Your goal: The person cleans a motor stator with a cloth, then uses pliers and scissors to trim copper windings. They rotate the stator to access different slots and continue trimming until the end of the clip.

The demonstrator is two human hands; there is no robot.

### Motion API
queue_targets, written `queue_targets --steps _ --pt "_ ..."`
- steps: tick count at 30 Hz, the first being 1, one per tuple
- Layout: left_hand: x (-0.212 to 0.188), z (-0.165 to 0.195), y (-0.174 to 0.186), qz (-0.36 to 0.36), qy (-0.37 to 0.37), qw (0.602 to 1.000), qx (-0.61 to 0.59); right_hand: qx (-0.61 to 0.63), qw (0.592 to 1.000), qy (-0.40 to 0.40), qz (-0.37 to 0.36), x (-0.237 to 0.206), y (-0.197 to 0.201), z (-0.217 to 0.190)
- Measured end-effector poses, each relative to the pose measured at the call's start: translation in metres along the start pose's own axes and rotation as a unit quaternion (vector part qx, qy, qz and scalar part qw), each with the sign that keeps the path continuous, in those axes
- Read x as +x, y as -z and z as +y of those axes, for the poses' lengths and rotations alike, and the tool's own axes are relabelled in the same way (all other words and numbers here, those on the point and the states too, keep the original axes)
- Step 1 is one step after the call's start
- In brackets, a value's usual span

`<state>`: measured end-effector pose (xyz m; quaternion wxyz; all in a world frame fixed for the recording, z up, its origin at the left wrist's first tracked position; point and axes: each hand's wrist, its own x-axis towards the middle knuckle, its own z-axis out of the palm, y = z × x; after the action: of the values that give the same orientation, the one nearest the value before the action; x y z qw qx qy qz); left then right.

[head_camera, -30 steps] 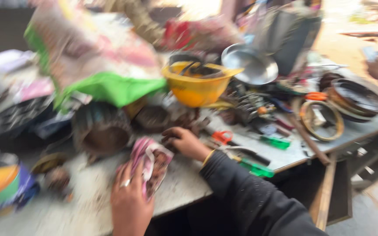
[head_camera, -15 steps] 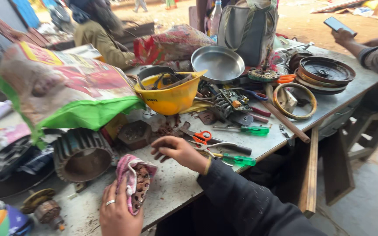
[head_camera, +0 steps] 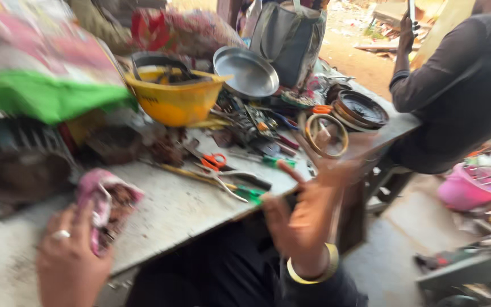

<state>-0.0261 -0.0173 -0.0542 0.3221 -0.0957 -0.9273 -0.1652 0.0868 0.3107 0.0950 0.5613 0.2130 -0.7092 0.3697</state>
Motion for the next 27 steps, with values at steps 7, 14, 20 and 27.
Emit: queue_targets --steps 7,14,20,27 --pt "0.008 0.017 0.023 0.013 -0.039 0.999 0.02 -0.148 0.987 0.02 -0.063 0.107 0.015 -0.021" --pt "0.014 0.018 0.027 -0.024 -0.005 0.999 0.022 -0.094 0.952 -0.115 -0.268 -0.008 -0.01 -0.021" --pt "0.013 0.017 0.026 -0.035 0.002 0.999 0.035 -0.206 0.932 -0.055 -0.293 -0.049 -0.052 0.085" --pt "0.017 0.024 0.035 -0.004 -0.023 0.999 -0.024 -0.21 0.947 -0.032 -0.239 -0.08 -0.066 0.111"
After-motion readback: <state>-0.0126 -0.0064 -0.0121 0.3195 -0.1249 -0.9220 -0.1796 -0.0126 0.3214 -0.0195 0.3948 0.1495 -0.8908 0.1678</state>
